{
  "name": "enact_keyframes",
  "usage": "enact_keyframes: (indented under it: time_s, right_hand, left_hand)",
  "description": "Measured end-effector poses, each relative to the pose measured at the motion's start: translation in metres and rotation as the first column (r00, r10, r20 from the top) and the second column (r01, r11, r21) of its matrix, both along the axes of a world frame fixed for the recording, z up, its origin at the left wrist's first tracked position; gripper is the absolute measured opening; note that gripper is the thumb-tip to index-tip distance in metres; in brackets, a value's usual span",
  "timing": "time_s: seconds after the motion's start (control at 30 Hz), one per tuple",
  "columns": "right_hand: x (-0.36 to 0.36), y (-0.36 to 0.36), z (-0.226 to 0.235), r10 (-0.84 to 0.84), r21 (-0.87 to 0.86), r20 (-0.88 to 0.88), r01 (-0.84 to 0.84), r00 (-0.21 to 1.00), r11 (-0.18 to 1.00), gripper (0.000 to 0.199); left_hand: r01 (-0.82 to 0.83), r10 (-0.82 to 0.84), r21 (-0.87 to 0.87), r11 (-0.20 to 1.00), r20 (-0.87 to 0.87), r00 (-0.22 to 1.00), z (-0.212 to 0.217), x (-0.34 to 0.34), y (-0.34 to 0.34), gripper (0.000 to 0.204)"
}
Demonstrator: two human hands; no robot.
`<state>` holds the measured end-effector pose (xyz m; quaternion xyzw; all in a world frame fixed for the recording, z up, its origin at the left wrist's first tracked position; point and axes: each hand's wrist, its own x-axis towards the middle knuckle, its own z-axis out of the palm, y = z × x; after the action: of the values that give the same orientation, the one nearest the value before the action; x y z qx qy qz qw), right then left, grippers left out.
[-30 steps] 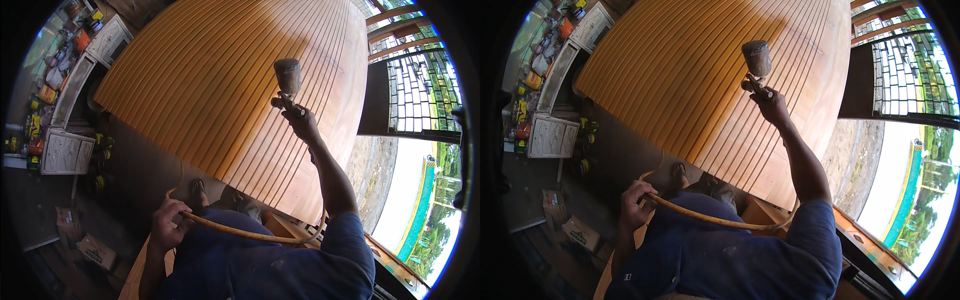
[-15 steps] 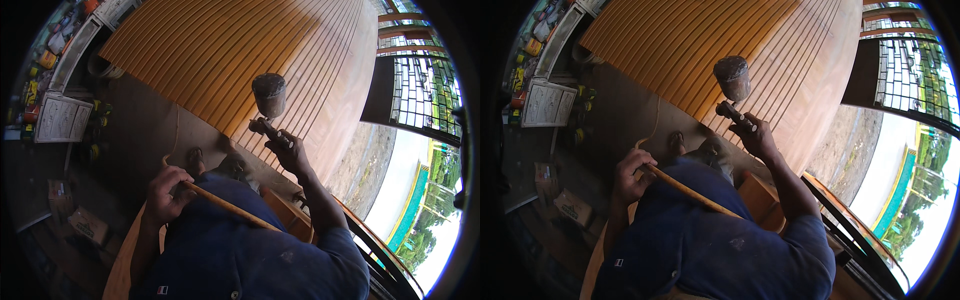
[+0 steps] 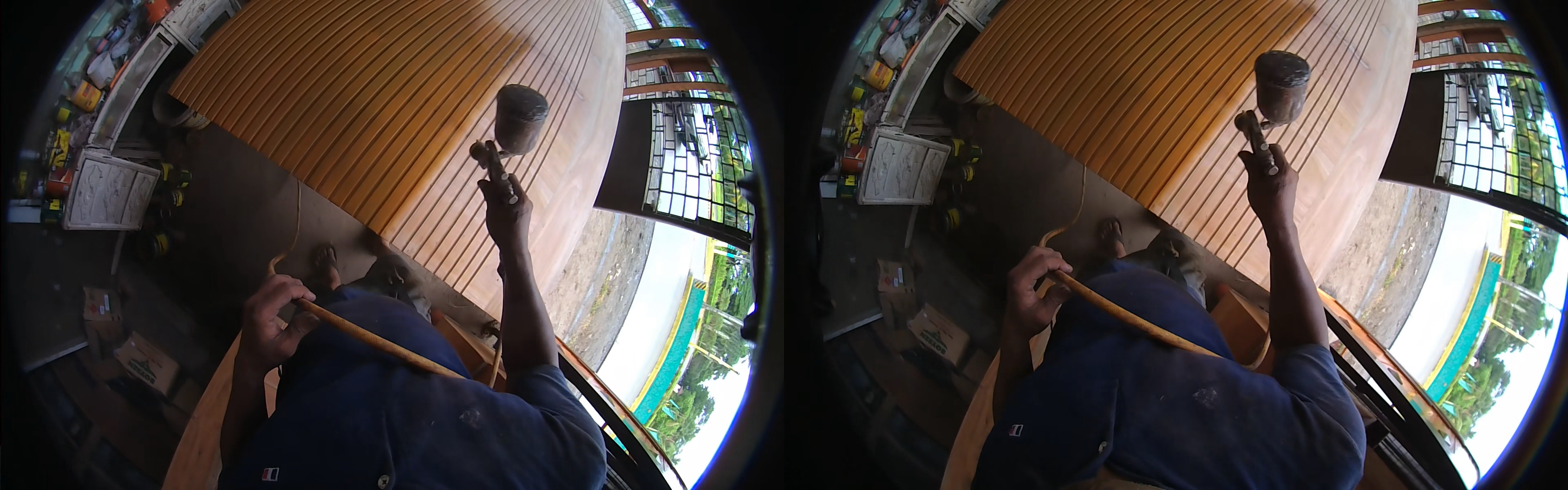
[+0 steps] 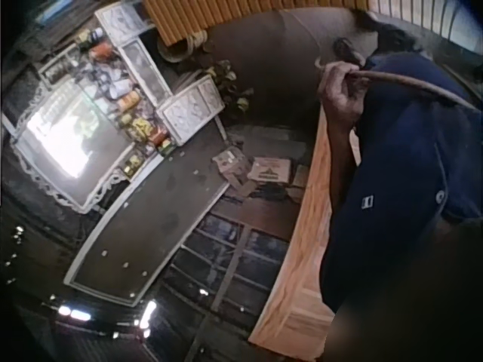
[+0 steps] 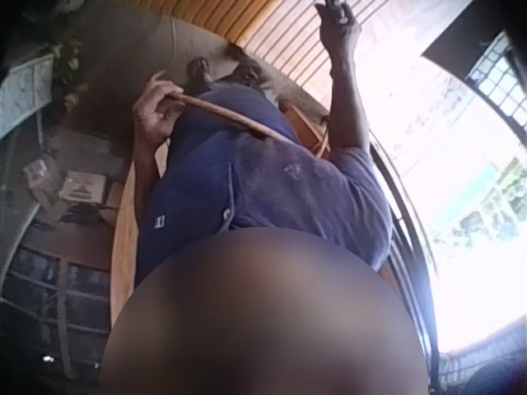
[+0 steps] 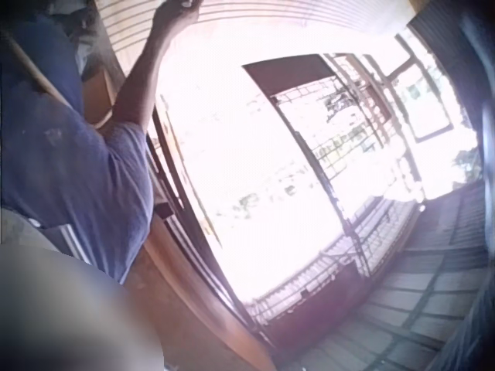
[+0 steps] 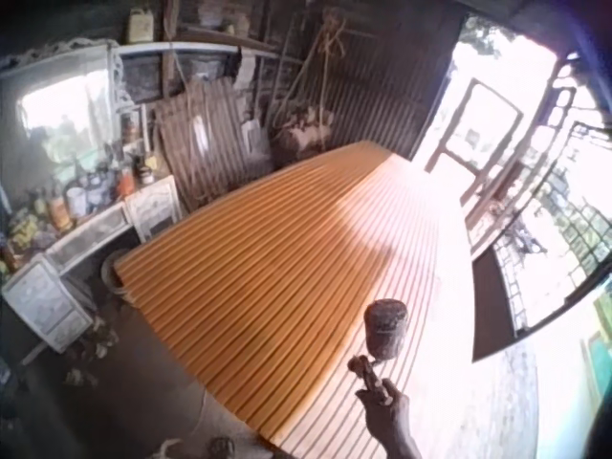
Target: The person uses a spray gun to apply a finish to a large wooden panel with vertical slats. They move around the panel to cover different sections, then set the spray gun down and reposition the panel.
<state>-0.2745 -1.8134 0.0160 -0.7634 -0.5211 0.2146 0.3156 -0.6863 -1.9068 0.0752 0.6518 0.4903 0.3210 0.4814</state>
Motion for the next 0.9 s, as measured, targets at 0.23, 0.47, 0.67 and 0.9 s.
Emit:
enact_keyframes:
  time_s: [0.23, 0.47, 0.67, 0.9]
  right_hand:
    - [-0.012, -0.037, -0.003, 0.176, -0.107, -0.152, -0.193, 0.973, 0.975, 0.021]
    - [-0.037, -0.086, 0.005, 0.306, -0.281, -0.455, -0.461, 0.837, 0.842, 0.022]
    - [0.018, -0.003, -0.022, 0.21, -0.185, -0.327, -0.28, 0.921, 0.942, 0.026]
    - [0.134, 0.167, -0.037, 0.096, -0.079, 0.014, -0.094, 0.995, 0.992, 0.033]
  left_hand:
    - [0.063, -0.063, 0.021, 0.998, -0.006, 0.998, 0.006, 0.007, 0.009, 0.043]
    - [0.112, -0.113, -0.027, 0.993, -0.044, 0.993, -0.003, 0.011, 0.01, 0.04]
    - [0.062, -0.066, -0.081, 0.995, -0.048, 0.997, -0.001, 0.023, 0.017, 0.038]
    - [0.016, -0.03, -0.112, 0.994, -0.131, 0.991, 0.002, 0.056, 0.044, 0.033]
